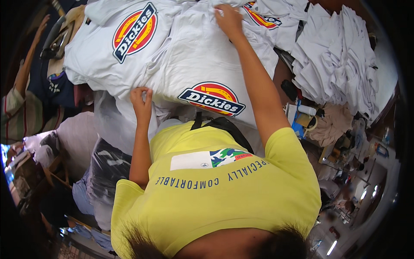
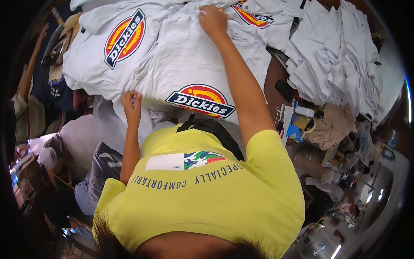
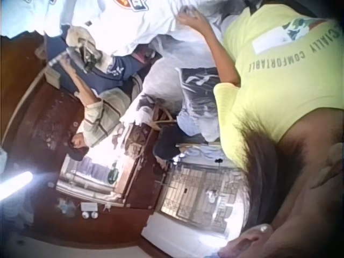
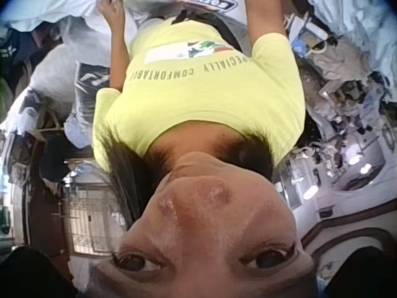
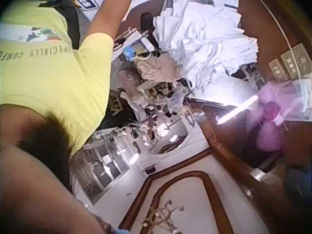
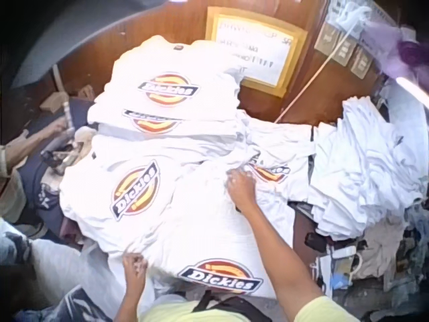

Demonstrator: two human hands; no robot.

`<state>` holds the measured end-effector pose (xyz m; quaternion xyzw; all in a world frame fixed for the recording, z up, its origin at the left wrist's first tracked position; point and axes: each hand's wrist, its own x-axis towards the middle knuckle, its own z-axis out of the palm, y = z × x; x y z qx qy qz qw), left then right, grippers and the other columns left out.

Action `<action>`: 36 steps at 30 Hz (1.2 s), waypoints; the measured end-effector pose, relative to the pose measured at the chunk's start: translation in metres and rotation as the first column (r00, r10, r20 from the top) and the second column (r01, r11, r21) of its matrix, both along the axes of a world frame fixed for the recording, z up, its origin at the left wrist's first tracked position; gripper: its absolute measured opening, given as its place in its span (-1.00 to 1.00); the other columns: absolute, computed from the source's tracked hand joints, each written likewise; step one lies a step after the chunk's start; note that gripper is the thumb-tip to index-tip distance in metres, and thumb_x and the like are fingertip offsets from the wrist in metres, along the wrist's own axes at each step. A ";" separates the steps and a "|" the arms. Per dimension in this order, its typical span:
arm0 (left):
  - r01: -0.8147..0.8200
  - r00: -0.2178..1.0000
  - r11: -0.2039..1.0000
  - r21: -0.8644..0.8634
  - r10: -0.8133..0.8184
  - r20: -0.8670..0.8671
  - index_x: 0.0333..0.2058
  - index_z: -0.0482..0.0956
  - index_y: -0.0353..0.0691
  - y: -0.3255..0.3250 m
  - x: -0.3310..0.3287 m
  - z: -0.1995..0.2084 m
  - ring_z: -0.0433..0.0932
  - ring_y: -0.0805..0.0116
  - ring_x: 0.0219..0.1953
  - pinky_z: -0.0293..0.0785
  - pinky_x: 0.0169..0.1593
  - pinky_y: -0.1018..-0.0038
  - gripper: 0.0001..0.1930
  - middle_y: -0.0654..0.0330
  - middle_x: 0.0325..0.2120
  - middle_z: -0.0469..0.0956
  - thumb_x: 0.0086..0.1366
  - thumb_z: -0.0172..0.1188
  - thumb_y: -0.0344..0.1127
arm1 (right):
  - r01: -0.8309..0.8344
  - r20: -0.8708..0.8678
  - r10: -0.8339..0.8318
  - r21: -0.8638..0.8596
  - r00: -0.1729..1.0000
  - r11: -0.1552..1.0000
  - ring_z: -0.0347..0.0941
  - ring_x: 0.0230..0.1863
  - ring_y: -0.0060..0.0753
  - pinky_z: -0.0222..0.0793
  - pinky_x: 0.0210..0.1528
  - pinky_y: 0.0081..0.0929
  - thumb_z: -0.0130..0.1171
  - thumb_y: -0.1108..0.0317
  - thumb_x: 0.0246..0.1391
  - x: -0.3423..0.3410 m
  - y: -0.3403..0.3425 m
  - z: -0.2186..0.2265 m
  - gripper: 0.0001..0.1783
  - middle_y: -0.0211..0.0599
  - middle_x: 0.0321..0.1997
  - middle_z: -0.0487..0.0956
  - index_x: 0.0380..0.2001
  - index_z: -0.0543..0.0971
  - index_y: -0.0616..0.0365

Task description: The person folds several white shirts and trims excess thread using shears at a workstation.

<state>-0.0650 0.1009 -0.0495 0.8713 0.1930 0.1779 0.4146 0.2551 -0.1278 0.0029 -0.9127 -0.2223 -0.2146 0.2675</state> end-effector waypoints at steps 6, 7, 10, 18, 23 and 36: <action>0.044 0.999 0.999 -0.019 -0.045 -0.014 -0.41 0.40 -0.23 -0.003 -0.011 -0.008 0.36 0.31 -0.30 0.26 -0.23 0.49 -0.75 0.12 -0.41 0.38 0.01 0.27 -0.27 | -0.208 -0.250 0.113 -0.397 0.962 0.894 0.33 -0.05 -0.24 0.14 -0.05 -0.11 0.19 0.15 -0.21 -0.008 0.088 0.003 -0.64 -0.40 -0.17 0.53 -0.22 0.55 -0.13; 0.014 0.997 0.992 -0.127 -0.024 -0.077 -0.41 0.40 -0.24 -0.001 -0.011 -0.011 0.37 0.31 -0.34 0.28 -0.26 0.50 -0.76 0.13 -0.43 0.39 0.01 0.26 -0.30 | -0.193 -0.250 0.104 -0.365 0.963 0.911 0.35 -0.08 -0.25 0.16 -0.07 -0.14 0.19 0.19 -0.23 -0.005 0.086 0.010 -0.68 -0.38 -0.20 0.54 -0.28 0.57 -0.10; -0.139 0.966 0.901 -0.412 0.033 -0.255 -0.43 0.38 -0.28 0.001 -0.017 -0.023 0.41 0.25 -0.50 0.34 -0.36 0.47 -0.83 0.14 -0.54 0.40 0.02 0.19 -0.41 | -0.146 -0.057 0.138 -0.179 0.989 0.973 0.41 -0.25 -0.36 0.27 -0.20 -0.38 0.06 0.30 -0.07 0.004 0.059 -0.008 -0.76 -0.30 -0.39 0.53 -0.31 0.54 0.14; 0.435 0.897 0.895 0.094 -0.440 0.034 -0.24 0.48 -0.19 -0.049 -0.064 0.000 0.40 0.16 -0.34 0.34 -0.29 0.37 -0.64 0.13 -0.43 0.40 -0.09 0.10 -0.62 | 0.202 -0.432 0.008 0.439 0.902 0.875 0.44 -0.34 -0.45 0.28 -0.35 -0.60 0.03 0.61 -0.27 -0.092 -0.093 -0.017 -0.77 -0.32 -0.38 0.54 -0.47 0.57 0.17; 0.537 0.843 0.817 0.210 -0.529 -0.098 -0.23 0.51 -0.17 -0.057 -0.067 0.000 0.38 0.23 -0.32 0.29 -0.25 0.38 -0.64 0.19 -0.43 0.41 -0.09 0.13 -0.55 | 0.222 -0.251 -0.119 0.433 0.961 0.874 0.45 -0.34 -0.44 0.29 -0.33 -0.59 -0.07 0.66 -0.26 -0.143 -0.124 -0.029 -0.67 -0.33 -0.35 0.55 -0.38 0.55 0.16; 0.414 0.901 0.730 0.543 -0.411 -0.135 -0.20 0.52 -0.09 -0.055 -0.086 0.005 0.36 0.38 -0.35 0.22 -0.17 0.37 -0.66 0.31 -0.48 0.39 -0.05 0.17 -0.42 | 0.143 -0.101 -0.169 -0.226 0.980 0.964 0.26 -0.03 -0.32 0.14 -0.05 -0.20 0.00 0.43 -0.20 -0.177 -0.074 -0.050 -0.55 -0.52 -0.04 0.40 -0.13 0.48 -0.11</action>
